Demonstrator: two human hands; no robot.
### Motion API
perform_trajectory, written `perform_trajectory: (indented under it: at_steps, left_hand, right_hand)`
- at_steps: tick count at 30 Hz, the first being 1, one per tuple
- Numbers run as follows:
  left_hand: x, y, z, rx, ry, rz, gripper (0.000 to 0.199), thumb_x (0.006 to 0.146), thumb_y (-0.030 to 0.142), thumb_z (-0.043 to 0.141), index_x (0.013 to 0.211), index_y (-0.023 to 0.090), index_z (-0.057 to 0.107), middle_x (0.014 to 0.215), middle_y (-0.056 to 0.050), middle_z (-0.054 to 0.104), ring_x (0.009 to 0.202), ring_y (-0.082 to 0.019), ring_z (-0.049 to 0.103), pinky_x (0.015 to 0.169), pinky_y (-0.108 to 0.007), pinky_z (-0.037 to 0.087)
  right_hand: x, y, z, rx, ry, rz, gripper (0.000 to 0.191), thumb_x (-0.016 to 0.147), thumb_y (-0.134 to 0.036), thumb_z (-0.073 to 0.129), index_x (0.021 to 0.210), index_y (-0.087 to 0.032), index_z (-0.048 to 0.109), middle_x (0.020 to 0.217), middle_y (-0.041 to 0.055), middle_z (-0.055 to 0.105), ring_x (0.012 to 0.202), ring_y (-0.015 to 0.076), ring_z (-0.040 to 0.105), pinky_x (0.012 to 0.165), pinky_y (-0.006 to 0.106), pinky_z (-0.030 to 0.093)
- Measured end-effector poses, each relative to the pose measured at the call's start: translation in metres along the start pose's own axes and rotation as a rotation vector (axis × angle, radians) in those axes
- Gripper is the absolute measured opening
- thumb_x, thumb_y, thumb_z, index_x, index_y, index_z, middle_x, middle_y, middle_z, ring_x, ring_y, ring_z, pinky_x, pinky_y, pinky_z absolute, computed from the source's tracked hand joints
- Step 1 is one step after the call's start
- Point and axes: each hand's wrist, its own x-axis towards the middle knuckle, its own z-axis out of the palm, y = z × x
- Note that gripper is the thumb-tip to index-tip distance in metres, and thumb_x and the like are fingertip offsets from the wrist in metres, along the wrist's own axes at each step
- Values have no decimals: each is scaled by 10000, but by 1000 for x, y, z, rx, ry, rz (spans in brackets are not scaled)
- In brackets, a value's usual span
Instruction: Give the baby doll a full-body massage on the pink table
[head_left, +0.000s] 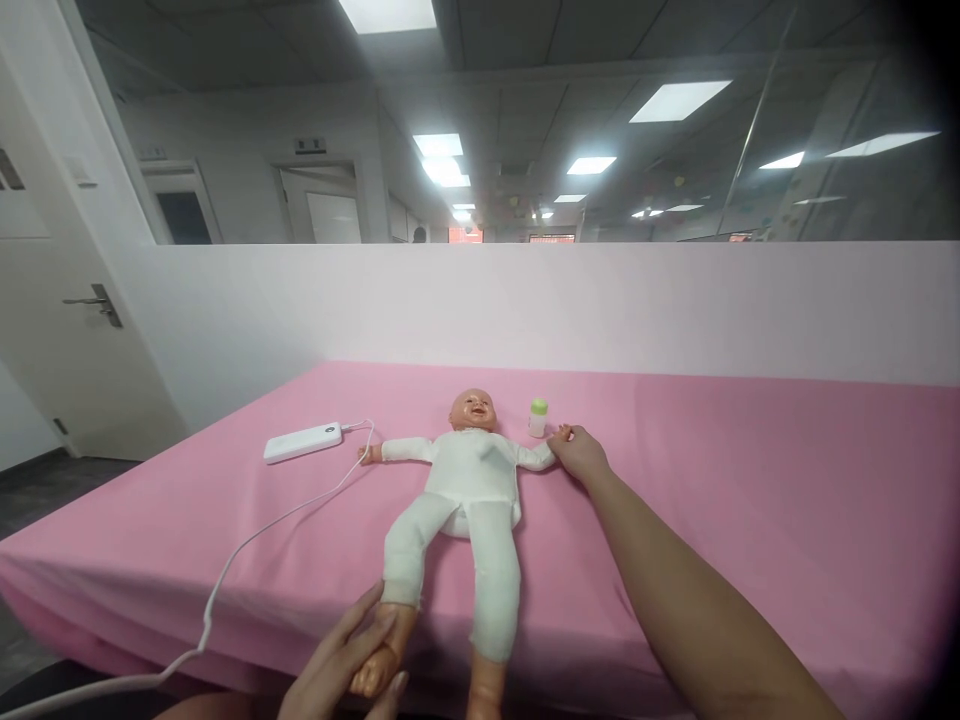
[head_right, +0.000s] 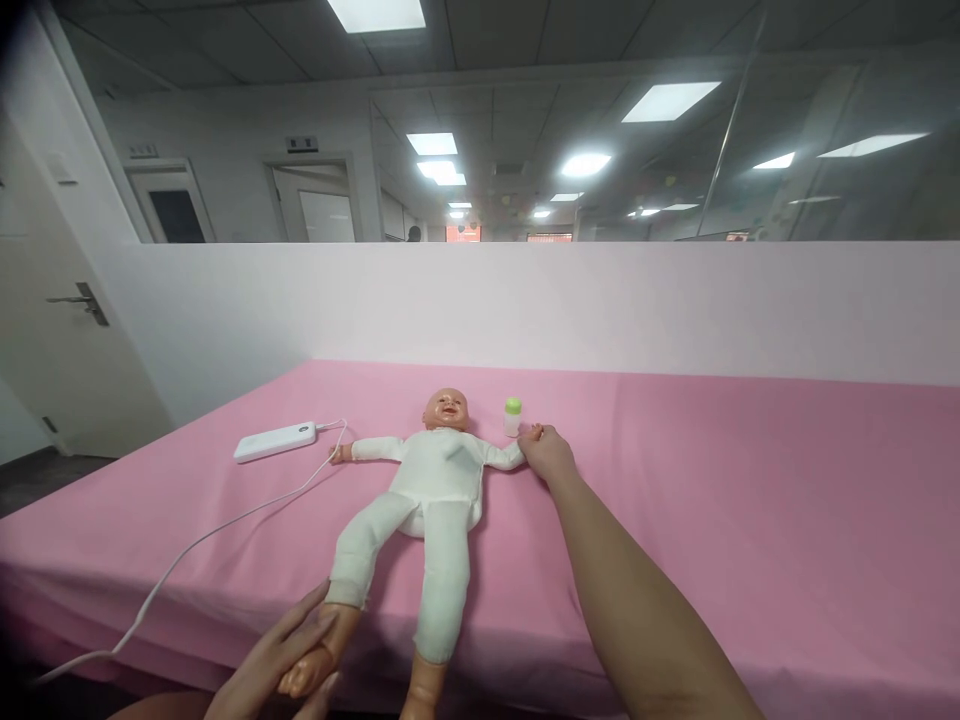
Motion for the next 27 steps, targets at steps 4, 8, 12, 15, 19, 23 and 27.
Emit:
perform_trajectory:
  at_steps: [4, 8, 12, 15, 19, 23, 27]
  left_hand:
    - [28, 2, 4, -46, 26, -69, 516, 870, 243, 746, 1372, 327, 659, 1445, -63, 656, 1253, -264, 696, 1030, -335, 610]
    - [71, -3, 18, -143, 36, -157, 491, 884, 259, 737, 1366, 325, 665, 1493, -66, 619, 1348, -290, 629, 1101, -420, 580]
    - [117, -7, 40, -208, 4, -249, 422, 868, 334, 766, 1286, 296, 724, 1474, -76, 635, 1349, -312, 625, 1080, -457, 592]
    - [141, -11, 58, -236, -68, -354, 457, 853, 400, 779, 1294, 291, 729, 1489, -77, 625, 1334, -320, 634, 969, -421, 642]
    - [155, -19, 77, -311, -152, -425, 492, 854, 408, 771, 1322, 262, 721, 1522, -100, 594, 1356, -319, 615, 1068, -451, 586]
    - [155, -19, 82, -338, -102, -445, 490, 861, 389, 766, 1322, 228, 720, 1508, -120, 604, 1370, -327, 602, 1111, -481, 556]
    - [130, -10, 63, -317, -21, -390, 503, 845, 356, 793, 1321, 215, 713, 1486, -132, 620, 1378, -343, 595, 1112, -488, 562]
  right_hand:
    - [-13, -18, 9, 121, 96, -252, 590, 890, -422, 652, 1449, -261, 556, 1191, 65, 750, 1033, 228, 725, 923, 337, 554]
    - [-39, -40, 22, 115, 31, -609, 484, 869, -323, 701, 1351, -304, 660, 1194, 24, 758, 1037, 209, 713, 916, 331, 559]
    - [-58, -54, 33, -33, -106, -889, 229, 910, -346, 722, 1127, -310, 785, 1094, 14, 784, 1044, 234, 695, 969, 387, 524]
    - [-59, -55, 38, -75, -120, -975, 214, 928, -359, 732, 1121, -298, 801, 1096, 23, 795, 1067, 241, 697, 1020, 408, 502]
    - [-55, -52, 36, -51, -127, -1016, 260, 912, -284, 741, 1165, -318, 792, 1185, 2, 783, 1171, 238, 680, 1083, 408, 482]
    - [-55, -49, 30, -27, -157, -925, 347, 876, -241, 745, 1203, -351, 779, 1155, -6, 785, 1098, 256, 687, 1022, 423, 521]
    - [-46, -43, 28, 208, -172, -663, 410, 864, -298, 736, 1271, -343, 738, 1178, -2, 771, 1045, 218, 710, 940, 357, 567]
